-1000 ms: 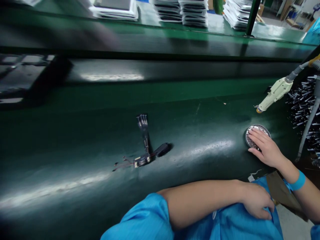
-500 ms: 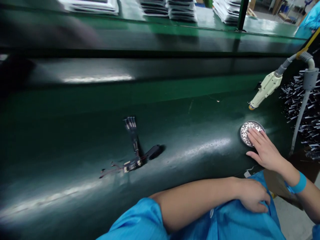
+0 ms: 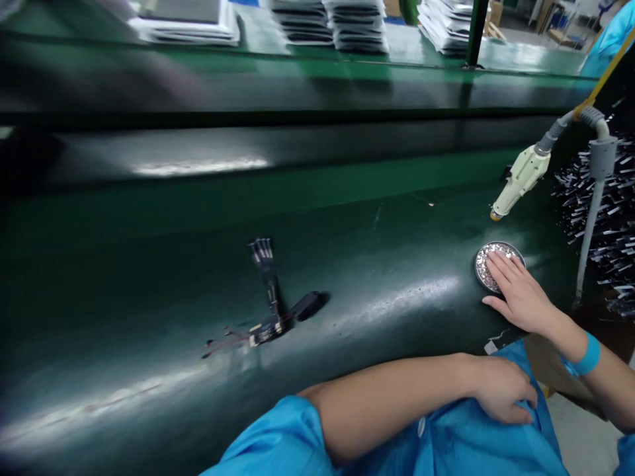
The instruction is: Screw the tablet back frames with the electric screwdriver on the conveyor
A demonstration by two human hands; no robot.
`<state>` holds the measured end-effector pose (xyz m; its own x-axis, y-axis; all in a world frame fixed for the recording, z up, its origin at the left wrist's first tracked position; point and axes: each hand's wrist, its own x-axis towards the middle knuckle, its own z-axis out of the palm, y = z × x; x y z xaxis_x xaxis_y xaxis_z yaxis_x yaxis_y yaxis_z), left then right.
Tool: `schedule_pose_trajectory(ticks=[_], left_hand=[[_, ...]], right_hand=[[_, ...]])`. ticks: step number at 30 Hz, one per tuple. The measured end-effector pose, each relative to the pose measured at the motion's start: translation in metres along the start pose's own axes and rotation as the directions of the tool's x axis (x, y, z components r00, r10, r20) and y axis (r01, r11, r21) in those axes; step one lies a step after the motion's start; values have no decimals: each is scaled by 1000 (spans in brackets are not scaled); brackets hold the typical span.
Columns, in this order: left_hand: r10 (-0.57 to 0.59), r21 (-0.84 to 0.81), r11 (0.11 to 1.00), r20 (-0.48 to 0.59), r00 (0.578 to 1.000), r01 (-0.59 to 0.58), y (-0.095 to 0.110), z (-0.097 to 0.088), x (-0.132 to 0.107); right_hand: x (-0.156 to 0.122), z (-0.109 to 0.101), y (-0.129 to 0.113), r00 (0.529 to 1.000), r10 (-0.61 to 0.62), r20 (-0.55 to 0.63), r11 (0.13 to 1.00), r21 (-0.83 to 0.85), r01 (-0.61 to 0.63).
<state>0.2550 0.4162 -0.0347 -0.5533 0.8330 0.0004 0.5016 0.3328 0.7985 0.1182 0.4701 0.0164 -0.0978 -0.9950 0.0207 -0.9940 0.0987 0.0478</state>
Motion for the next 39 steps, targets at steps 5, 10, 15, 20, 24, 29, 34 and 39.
schedule_pose_trajectory(ticks=[5, 10, 15, 20, 24, 29, 34, 39], left_hand=[[18, 8, 1000, 29, 999, -19, -2, 1, 3], [8, 4, 1000, 11, 1000, -8, -2, 1, 2], [1, 0, 1000, 20, 1000, -1, -4, 5, 6], [-9, -18, 1000, -12, 1000, 9, -5, 6, 7], [-17, -30, 999, 0, 1000, 17, -3, 4, 5], [25, -6, 1000, 13, 1000, -25, -2, 2, 6], [10, -1, 1000, 33, 999, -10, -1, -1, 5], [20, -23, 1000, 38, 999, -19, -3, 0, 5]], right_hand=[[-5, 3, 12, 990, 77, -120, 996, 43, -72], [9, 5, 5, 978, 111, -179, 991, 91, -96], [12, 1, -4, 991, 29, -129, 989, 149, -10], [10, -4, -6, 995, -30, -94, 988, 148, 44], [5, -2, 2, 989, 42, -140, 991, 131, -24], [-8, -3, 13, 966, 111, -233, 982, 177, -70], [-7, -6, 7, 973, 92, -212, 977, 209, -47], [-2, -5, 7, 978, 56, -199, 973, 229, -9]])
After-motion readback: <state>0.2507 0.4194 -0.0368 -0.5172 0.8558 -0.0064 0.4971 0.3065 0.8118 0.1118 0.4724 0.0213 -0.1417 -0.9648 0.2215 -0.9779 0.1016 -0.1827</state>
